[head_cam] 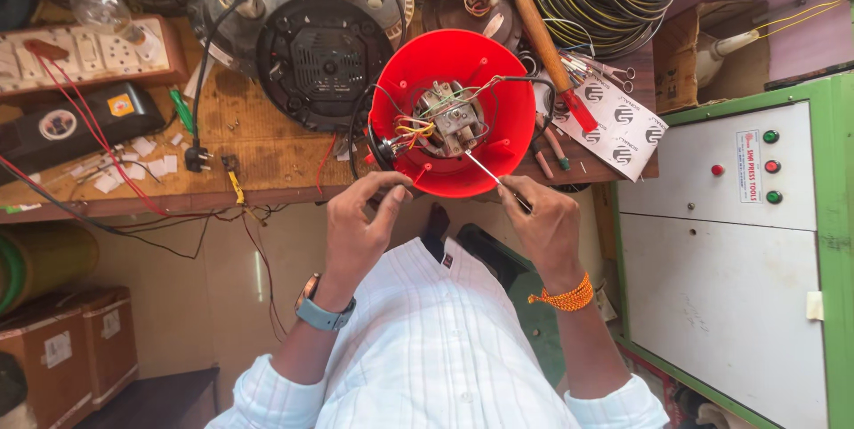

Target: The person uses a screwdriver to tighten screws on a small electrical component held inside a red plastic bowl. They repeatedly adjust the component and use the tool to secure connections while working at a cluttered workshop bench.

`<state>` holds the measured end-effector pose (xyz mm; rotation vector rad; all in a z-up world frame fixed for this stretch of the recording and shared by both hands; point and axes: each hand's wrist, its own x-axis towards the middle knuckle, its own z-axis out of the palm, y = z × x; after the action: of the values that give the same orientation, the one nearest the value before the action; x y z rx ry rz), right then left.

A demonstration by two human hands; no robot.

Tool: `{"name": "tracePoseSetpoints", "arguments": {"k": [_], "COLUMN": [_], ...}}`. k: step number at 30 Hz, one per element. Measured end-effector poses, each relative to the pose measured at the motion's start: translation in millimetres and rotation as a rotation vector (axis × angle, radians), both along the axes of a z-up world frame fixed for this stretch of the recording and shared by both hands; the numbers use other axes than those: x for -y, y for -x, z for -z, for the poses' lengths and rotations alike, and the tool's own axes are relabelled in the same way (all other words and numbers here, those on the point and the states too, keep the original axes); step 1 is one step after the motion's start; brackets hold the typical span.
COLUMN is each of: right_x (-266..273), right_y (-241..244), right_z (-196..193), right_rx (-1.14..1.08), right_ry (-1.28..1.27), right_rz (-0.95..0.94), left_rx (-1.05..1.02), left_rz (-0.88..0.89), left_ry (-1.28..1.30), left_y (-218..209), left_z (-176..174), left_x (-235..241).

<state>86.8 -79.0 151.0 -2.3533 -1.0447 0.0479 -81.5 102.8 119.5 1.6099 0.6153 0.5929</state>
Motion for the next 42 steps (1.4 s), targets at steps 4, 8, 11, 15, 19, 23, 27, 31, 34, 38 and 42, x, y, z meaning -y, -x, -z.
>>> {"name": "tracePoseSetpoints", "arguments": {"k": [4,8,11,15,19,23,27,31,34,38,42], "right_x": [-1,-4,-7,-10,-8,-10,-11,-11,-9,-9,-11], "right_y": [-2,-5,-9,-17,-30,-32,-29,-28,-26,-22,-23], "right_z": [-3,-1,-1,-7,-15,-15,-11,-2,5,7,0], "right_rx": [0.024,0.000,-0.059,0.092,0.188,0.218,0.157,0.167,0.122,0.094,0.121], "right_ry": [0.036,0.043,0.124,0.090,0.075,0.036,0.016,-0.055,-0.059,-0.117,-0.087], "right_rz": [-0.013,-0.062,-0.019,-0.129,-0.196,-0.214,-0.191,-0.225,-0.166,-0.162,-0.167], "left_rx": [0.039,0.042,0.055,0.049,0.093,0.086,0.034,0.005,0.042,-0.031,-0.120], "left_rz": [-0.027,-0.033,-0.040,-0.045,0.006,0.145,0.340,0.425,0.410,0.301,0.190], "left_ry": [0.002,-0.011,-0.062,-0.190,-0.654,-0.955,-1.034,-0.948,-0.857,-0.802,-0.812], "left_y": [2,6,6,-1,-33,-84,-113,-119,-118,-118,-124], "left_z": [1,-3,-8,-16,-17,-5,13,25,27,23,18], "left_x": [0,-2,-4,-8,-15,-32,-43,-52,-53,-36,-20]}}
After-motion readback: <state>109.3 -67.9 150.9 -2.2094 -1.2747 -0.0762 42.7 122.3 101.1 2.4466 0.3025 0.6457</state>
